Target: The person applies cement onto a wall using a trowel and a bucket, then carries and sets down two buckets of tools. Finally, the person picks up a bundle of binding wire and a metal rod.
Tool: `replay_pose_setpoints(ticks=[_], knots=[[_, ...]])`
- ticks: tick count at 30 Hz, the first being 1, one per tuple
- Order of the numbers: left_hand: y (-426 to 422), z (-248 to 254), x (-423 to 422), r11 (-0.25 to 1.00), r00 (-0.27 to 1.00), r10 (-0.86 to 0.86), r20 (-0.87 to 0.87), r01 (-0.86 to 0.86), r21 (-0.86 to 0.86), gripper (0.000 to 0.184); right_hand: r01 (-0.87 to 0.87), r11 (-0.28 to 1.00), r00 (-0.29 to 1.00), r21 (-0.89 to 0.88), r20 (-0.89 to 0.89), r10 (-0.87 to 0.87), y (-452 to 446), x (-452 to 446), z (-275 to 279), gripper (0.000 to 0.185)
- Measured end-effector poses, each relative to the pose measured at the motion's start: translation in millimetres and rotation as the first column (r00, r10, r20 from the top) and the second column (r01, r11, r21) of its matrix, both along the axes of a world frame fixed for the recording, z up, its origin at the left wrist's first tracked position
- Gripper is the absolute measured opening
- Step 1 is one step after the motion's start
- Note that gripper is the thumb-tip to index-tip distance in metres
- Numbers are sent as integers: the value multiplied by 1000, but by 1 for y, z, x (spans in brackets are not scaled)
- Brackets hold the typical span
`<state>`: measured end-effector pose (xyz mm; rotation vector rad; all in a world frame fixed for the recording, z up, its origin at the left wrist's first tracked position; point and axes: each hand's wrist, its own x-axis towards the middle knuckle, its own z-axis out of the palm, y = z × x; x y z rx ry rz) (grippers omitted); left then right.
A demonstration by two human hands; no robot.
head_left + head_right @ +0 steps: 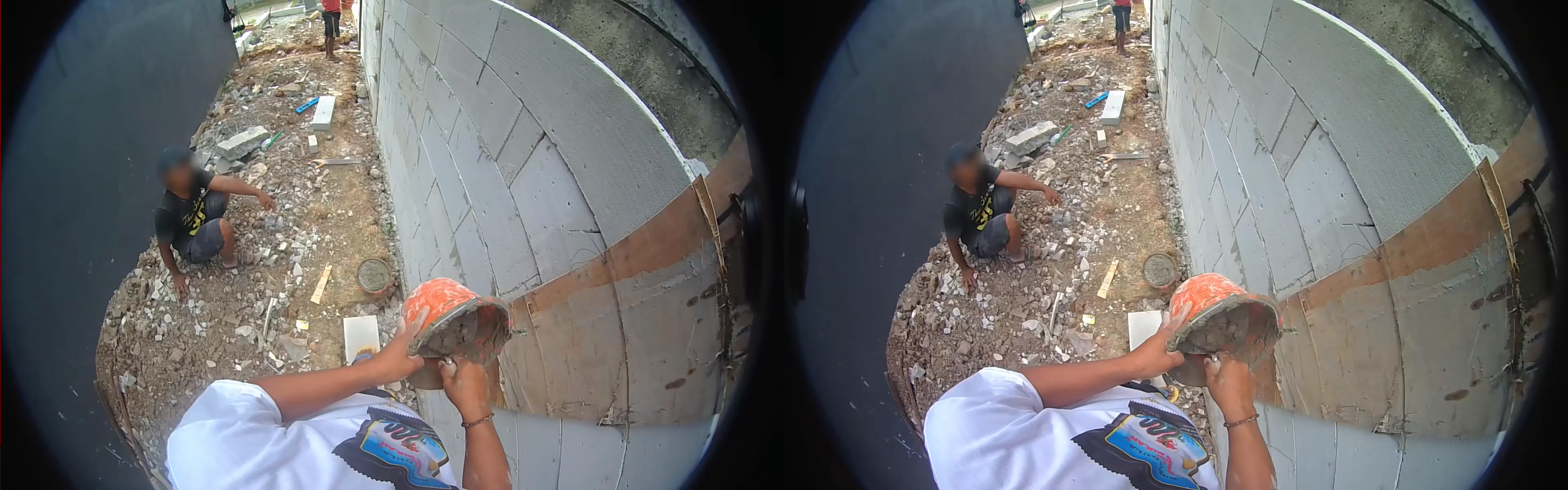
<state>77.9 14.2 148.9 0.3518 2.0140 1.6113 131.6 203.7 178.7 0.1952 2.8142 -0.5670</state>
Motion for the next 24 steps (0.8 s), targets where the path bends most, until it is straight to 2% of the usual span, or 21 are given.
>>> replay_pose_setpoints(ticks=[2, 3, 4, 5, 6, 7, 9, 10, 12, 13, 15, 16, 18, 19, 21, 23, 24], knots=[[-1, -4, 0, 997, 999, 22, 49, -25, 69, 102, 6, 998, 993, -59, -118, -13, 7, -1, 6, 28], [-1, -5, -1, 990, 994, 37, 100, -50, 134, 101, -2, 998, 993, -57, -122, -5, 10, -1, 11, 28], [0, -7, 1, 989, 994, 44, 98, -57, 136, 101, -1, 996, 994, -94, -109, -9, 13, 2, 17, 28], [2, -8, 4, 985, 981, 82, 177, -107, 138, 100, -1, 992, 995, -128, -94, -11, 18, 5, 23, 28], [4, -7, 5, 978, 959, 119, 255, -158, 137, 98, 2, 994, 998, -113, -54, -9, 24, 8, 28, 32], [5, -6, 6, 975, 958, 131, 253, -171, 139, 98, -11, 994, 998, -111, -57, 5, 28, 11, 33, 32], [5, 2, 10, 894, 886, 87, 455, -271, 357, 95, -8, 993, 998, -122, -62, 0, 35, 18, 39, 30], [5, 5, 10, 883, 882, 116, 457, -302, 359, 95, -41, 992, 998, -119, -60, 34, 37, 23, 42, 30], [4, 7, 13, 949, 889, 87, 450, -211, 234, 98, 24, 998, 989, -54, -147, -32, 41, 33, 44, 28], [13, -22, 13, 969, 915, 75, 397, -160, 187, 98, -15, 998, 991, -54, -135, 7, 45, 38, 43, 28], [9, 12, 20, 938, 886, 105, 452, -240, 250, 98, 38, 998, 982, 59, -187, -27, 54, 48, 44, 27], [13, 4, 21, 936, 883, 112, 456, -248, 251, 98, 30, 998, 983, 60, -183, -19, 57, 52, 46, 27], [19, -6, 20, 871, 875, 60, 480, -281, 404, 98, 34, 984, 981, 174, -194, 0, 60, 59, 53, 25], [19, -12, 20, 874, 876, 45, 481, -268, 406, 98, 50, 983, 981, 177, -193, -15, 60, 60, 54, 25], [18, -1, 21, 928, 778, 58, 625, -273, 255, 92, 59, 980, 986, 192, -163, -27, 64, 69, 71, 23], [20, -10, 22, 893, 718, 4, 696, -316, 321, 70, 55, 989, 984, 135, -177, -31, 64, 72, 99, 21], [22, -11, 23, 856, 741, -20, 672, -335, 395, 48, 58, 993, 979, 102, -199, -37, 65, 73, 118, 21]])
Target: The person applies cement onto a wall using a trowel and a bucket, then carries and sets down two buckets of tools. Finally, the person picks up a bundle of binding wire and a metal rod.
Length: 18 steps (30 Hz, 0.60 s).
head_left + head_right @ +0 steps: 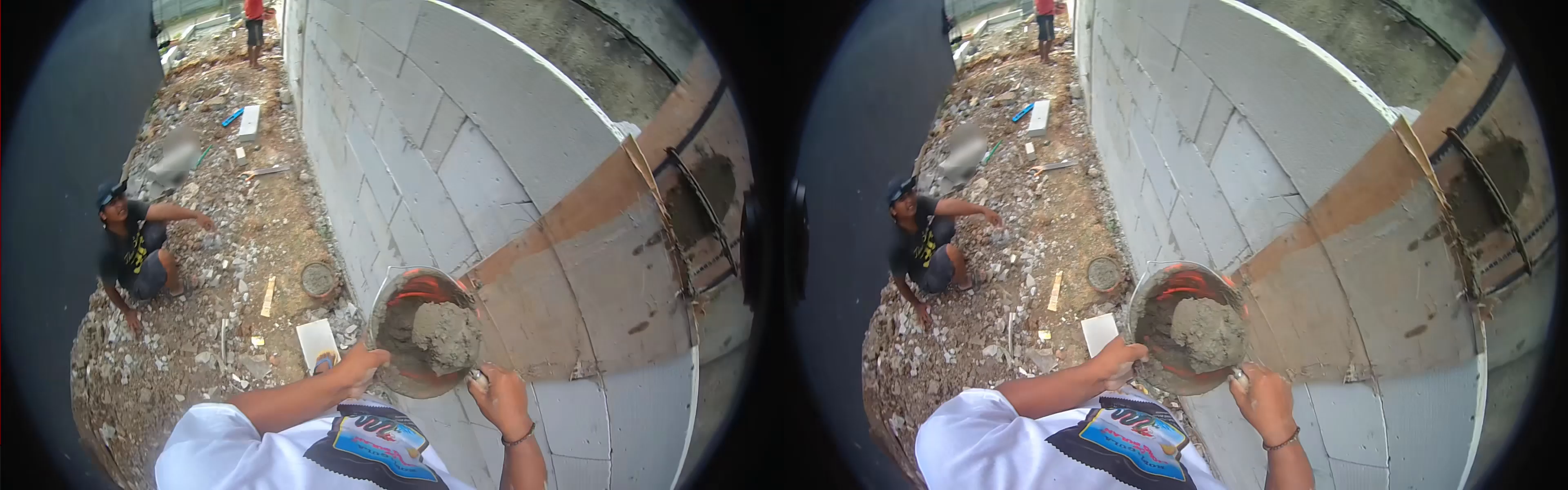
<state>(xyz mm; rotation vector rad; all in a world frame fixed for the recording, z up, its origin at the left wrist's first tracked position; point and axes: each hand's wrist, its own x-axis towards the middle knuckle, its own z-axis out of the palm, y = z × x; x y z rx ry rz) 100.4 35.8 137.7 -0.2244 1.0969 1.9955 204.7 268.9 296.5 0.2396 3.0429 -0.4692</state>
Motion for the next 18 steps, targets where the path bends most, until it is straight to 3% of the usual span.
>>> replay_pose_setpoints(ticks=[2, 3, 5, 11, 14, 15, 18], knots=[[2, 16, 0, 990, 1000, 3, 18, -5, 139, 43, -11, 1000, 998, 6, 61, 11, 8, 4, 35, 23], [2, 16, -1, 981, 999, 7, 34, -13, 194, 43, 90, 996, 996, 27, 23, -91, 16, 8, 55, 23], [4, 14, -3, 986, 995, 2, 102, -19, 166, 44, -101, 995, 994, -5, 26, 101, 24, 11, 96, 24], [15, 18, -1, 979, 996, 2, 84, -19, 205, 40, -109, 992, 993, 66, -39, 112, 25, 13, 273, 24], [20, 17, -2, 983, 997, 24, 71, -37, 179, 44, -17, 980, 971, -198, -239, -31, 31, 12, 326, 24], [22, 18, -2, 983, 998, 15, 69, -27, 179, 44, -12, 942, 954, -335, -287, -90, 37, 11, 337, 24], [26, 19, -1, 991, 992, 1, 123, -17, 129, 42, -72, 855, 856, -514, -472, -212, 60, 1, 352, 26]])
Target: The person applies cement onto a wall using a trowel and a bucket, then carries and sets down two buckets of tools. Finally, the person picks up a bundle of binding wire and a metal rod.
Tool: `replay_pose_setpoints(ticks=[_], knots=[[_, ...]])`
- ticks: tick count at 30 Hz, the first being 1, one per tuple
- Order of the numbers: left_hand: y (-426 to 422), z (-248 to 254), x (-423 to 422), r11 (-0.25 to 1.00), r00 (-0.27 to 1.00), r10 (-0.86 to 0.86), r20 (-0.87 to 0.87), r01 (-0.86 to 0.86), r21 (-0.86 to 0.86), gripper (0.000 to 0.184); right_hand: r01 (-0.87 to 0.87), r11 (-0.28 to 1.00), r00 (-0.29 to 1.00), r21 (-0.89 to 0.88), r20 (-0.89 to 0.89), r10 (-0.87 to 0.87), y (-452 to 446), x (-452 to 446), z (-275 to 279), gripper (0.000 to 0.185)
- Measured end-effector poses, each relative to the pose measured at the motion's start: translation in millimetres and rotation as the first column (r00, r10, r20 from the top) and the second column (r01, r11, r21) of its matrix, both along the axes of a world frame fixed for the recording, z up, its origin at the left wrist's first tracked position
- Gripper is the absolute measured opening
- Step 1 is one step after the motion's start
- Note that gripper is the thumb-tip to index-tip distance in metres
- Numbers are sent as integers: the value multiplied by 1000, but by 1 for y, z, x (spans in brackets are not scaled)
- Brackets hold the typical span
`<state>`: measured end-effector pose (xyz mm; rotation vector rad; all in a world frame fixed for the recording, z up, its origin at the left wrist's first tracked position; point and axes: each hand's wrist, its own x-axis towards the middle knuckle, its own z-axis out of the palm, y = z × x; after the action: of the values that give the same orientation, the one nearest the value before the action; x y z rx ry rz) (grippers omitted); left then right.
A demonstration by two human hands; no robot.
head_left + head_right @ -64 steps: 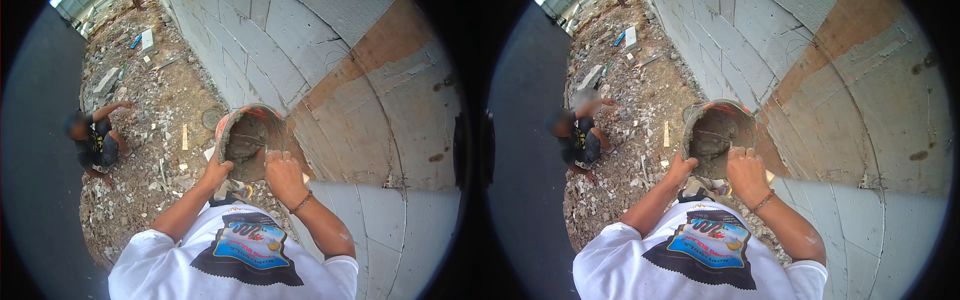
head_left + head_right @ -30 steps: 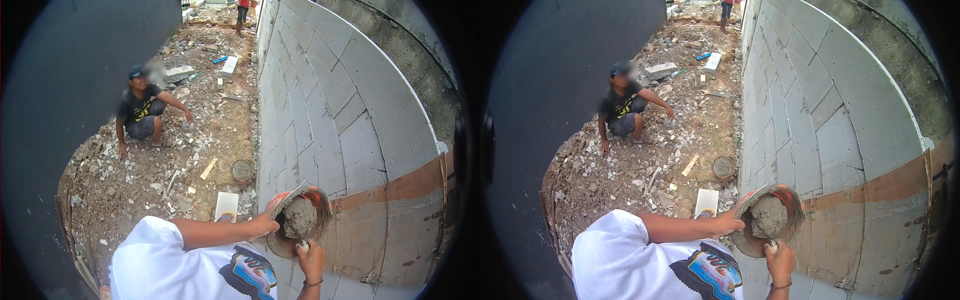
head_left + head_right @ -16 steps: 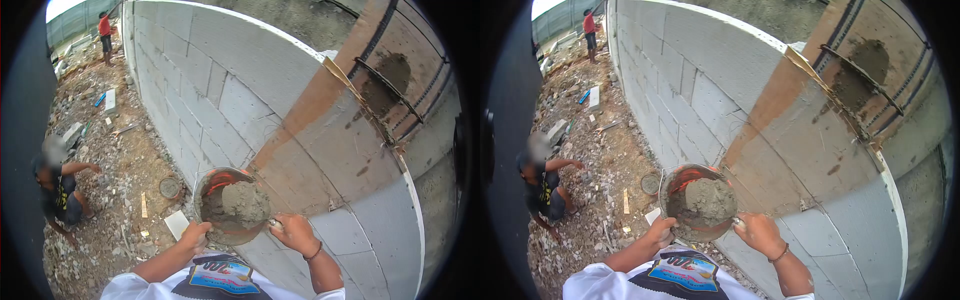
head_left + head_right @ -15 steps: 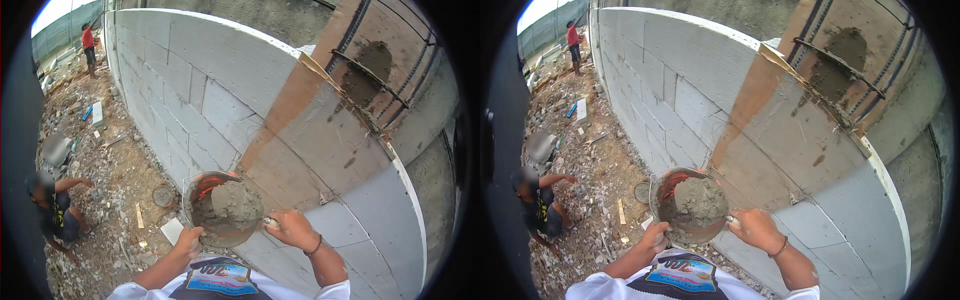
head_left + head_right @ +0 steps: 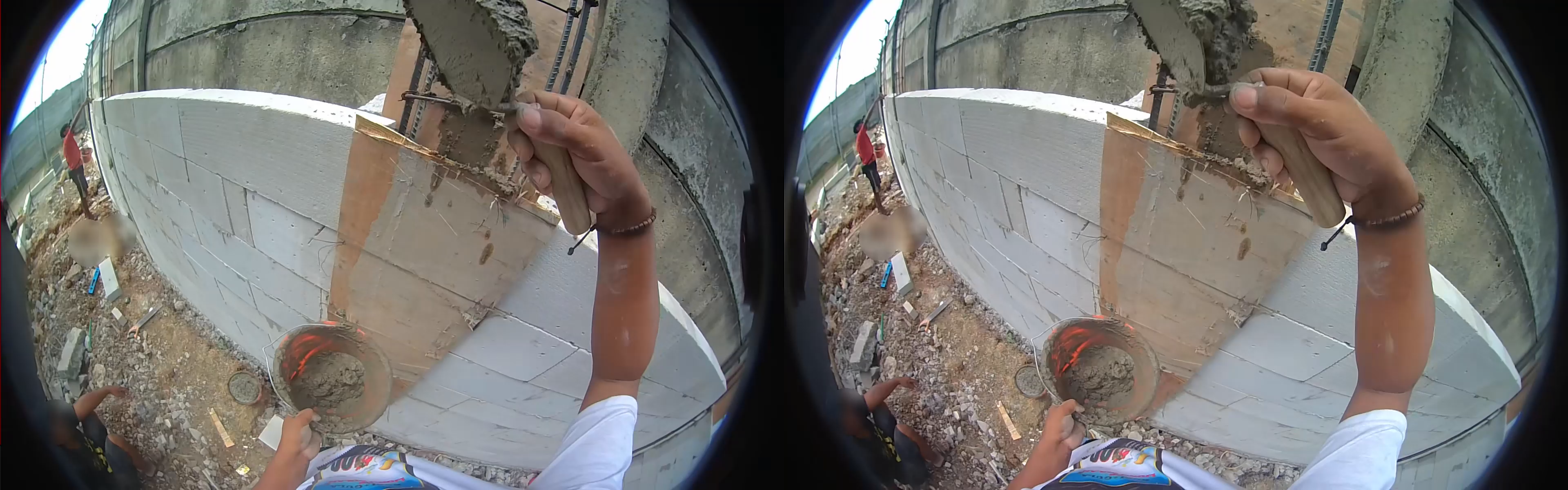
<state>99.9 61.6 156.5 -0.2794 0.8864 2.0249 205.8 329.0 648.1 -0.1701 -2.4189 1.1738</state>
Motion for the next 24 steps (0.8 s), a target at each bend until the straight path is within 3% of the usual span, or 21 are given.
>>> replay_pose_setpoints(ticks=[1, 3, 4, 7, 9, 12, 14, 16, 17, 18, 19, 20, 22, 23, 24], knots=[[1, -1, 1, 1000, 1000, 7, -4, -7, -5, 42, 9, 1000, 1000, -7, 1, -9, 6, -5, -1, 26], [1, -13, 3, 1000, 1000, 7, -1, -7, -16, 41, -95, 922, 977, -375, -215, 13, 22, -20, -10, 25], [-1, -31, 2, 1000, 1000, -5, 11, 5, -3, 44, -123, 871, 978, -476, -209, 23, 33, -27, -9, 23], [-5, -35, 5, 999, 997, -47, 54, 47, -5, 47, -100, 839, 929, -535, -353, -114, 47, -37, -12, 24], [-6, -37, 6, 997, 994, -70, 83, 71, -11, 48, -131, 837, 934, -532, -349, -75, 45, -33, -6, 24], [-4, -48, 11, 998, 998, -58, 29, 59, -29, 51, -69, 906, 938, -418, -335, -84, 24, -18, -15, 31], [-9, -77, 8, 995, 996, -83, 33, 84, -57, 52, 3, 919, 968, -395, -229, -102, -3, -3, -42, 34], [-10, -88, 6, 983, 991, -119, 57, 126, -134, 53, 89, 983, 996, -162, 42, -84, -23, 6, -96, 38], [-8, -85, 7, 986, 994, -85, 69, 94, -140, 53, 16, 1000, 957, 7, 290, -18, -25, 11, -130, 38], [-3, -79, 8, 990, 993, -101, -55, 95, -103, 53, -137, 963, 906, 232, 422, 27, -30, 13, -166, 35], [-2, -70, 11, 994, 981, -88, -174, 77, -74, 54, -315, 891, 821, 327, 565, 83, -26, 15, -219, 33], [0, -55, 12, 996, 991, 8, -135, -20, -83, 54, -395, 809, 709, 434, 705, -32, -31, 18, -262, 35], [1, -22, 3, 877, 950, -276, -148, 186, -443, 82, -502, 676, 603, 540, 779, -174, -34, 15, -327, 29], [-5, -17, 5, 744, 894, -437, -97, 299, -597, 99, -504, 633, 581, 588, 773, -256, -33, 9, -368, 26], [-7, -17, 10, 755, 919, -385, -86, 260, -602, 99, -545, 608, 588, 578, 780, -214, -33, -1, -409, 26]])
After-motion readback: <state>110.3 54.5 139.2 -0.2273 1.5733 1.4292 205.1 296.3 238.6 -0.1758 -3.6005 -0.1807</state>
